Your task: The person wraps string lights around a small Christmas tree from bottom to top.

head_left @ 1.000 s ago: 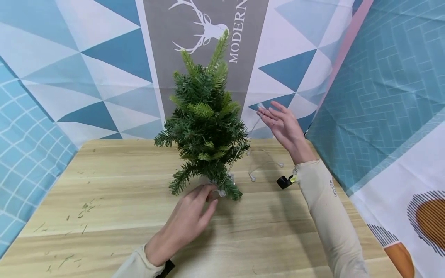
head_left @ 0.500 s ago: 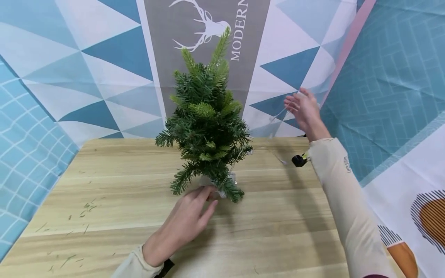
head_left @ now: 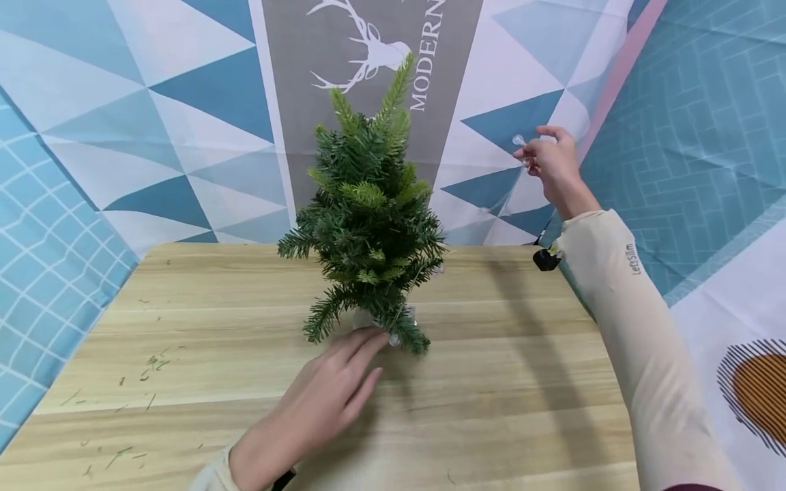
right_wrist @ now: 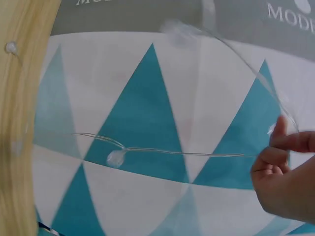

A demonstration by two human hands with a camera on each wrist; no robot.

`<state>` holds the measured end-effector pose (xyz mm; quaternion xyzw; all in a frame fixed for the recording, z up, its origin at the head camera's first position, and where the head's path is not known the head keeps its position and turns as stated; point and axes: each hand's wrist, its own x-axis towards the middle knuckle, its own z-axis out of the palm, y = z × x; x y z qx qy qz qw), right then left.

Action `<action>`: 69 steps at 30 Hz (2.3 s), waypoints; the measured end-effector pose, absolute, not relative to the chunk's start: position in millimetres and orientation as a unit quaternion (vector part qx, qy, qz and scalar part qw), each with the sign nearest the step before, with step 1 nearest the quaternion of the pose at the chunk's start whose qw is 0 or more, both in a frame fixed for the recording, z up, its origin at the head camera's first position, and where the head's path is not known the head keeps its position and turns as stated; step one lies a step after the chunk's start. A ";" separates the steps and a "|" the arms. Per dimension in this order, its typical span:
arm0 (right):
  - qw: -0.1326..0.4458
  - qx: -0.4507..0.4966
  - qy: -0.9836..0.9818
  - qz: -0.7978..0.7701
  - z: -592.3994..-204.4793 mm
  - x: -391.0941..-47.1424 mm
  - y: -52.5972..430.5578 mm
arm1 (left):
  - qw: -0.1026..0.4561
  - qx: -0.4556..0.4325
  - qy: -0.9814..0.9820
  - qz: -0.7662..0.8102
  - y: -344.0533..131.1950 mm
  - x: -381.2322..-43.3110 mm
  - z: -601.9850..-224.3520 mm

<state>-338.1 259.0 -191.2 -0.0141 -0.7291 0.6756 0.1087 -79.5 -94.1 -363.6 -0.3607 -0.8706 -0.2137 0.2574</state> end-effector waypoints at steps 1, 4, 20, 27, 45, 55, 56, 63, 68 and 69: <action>0.117 -0.012 -0.739 0.663 -188.0 -337.4 256.1 | 0.258 -0.364 -0.871 -0.204 -96.7 -76.2 -360.7; 0.139 0.000 -0.777 0.614 -178.0 -332.4 250.4 | 0.262 -0.375 -0.866 -0.202 -104.8 -66.4 -350.0; 0.130 0.119 -0.908 0.380 -120.1 -327.4 220.8 | 0.378 -0.433 -0.762 -0.298 -165.2 -76.9 -234.3; 0.168 0.178 -0.887 0.392 -101.3 -320.6 196.3 | 0.396 -0.382 -0.775 -0.312 -182.3 -115.2 -174.9; 0.029 0.269 -0.706 0.654 -71.0 -319.4 118.5 | 0.100 -0.231 -0.857 -0.449 -184.0 -239.8 -80.7; -0.089 0.282 -0.698 0.652 -56.8 -309.8 67.1 | -0.041 -0.273 -0.793 -0.543 -165.0 -274.5 -72.4; -0.096 0.288 -0.700 0.646 -56.3 -308.7 62.9 | -0.059 -0.277 -0.781 -0.557 -164.8 -276.1 -73.9; -0.108 0.285 -0.706 0.639 -57.9 -302.7 49.9 | -0.066 -0.259 -0.752 -0.602 -161.0 -278.6 -82.4; -0.075 0.272 -0.738 0.613 -63.3 -299.3 56.2 | 0.024 -0.237 -0.785 -0.571 -161.3 -277.7 -83.5; -0.068 0.272 -0.747 0.603 -64.5 -299.0 59.3 | 0.040 -0.236 -0.797 -0.554 -161.3 -277.1 -83.7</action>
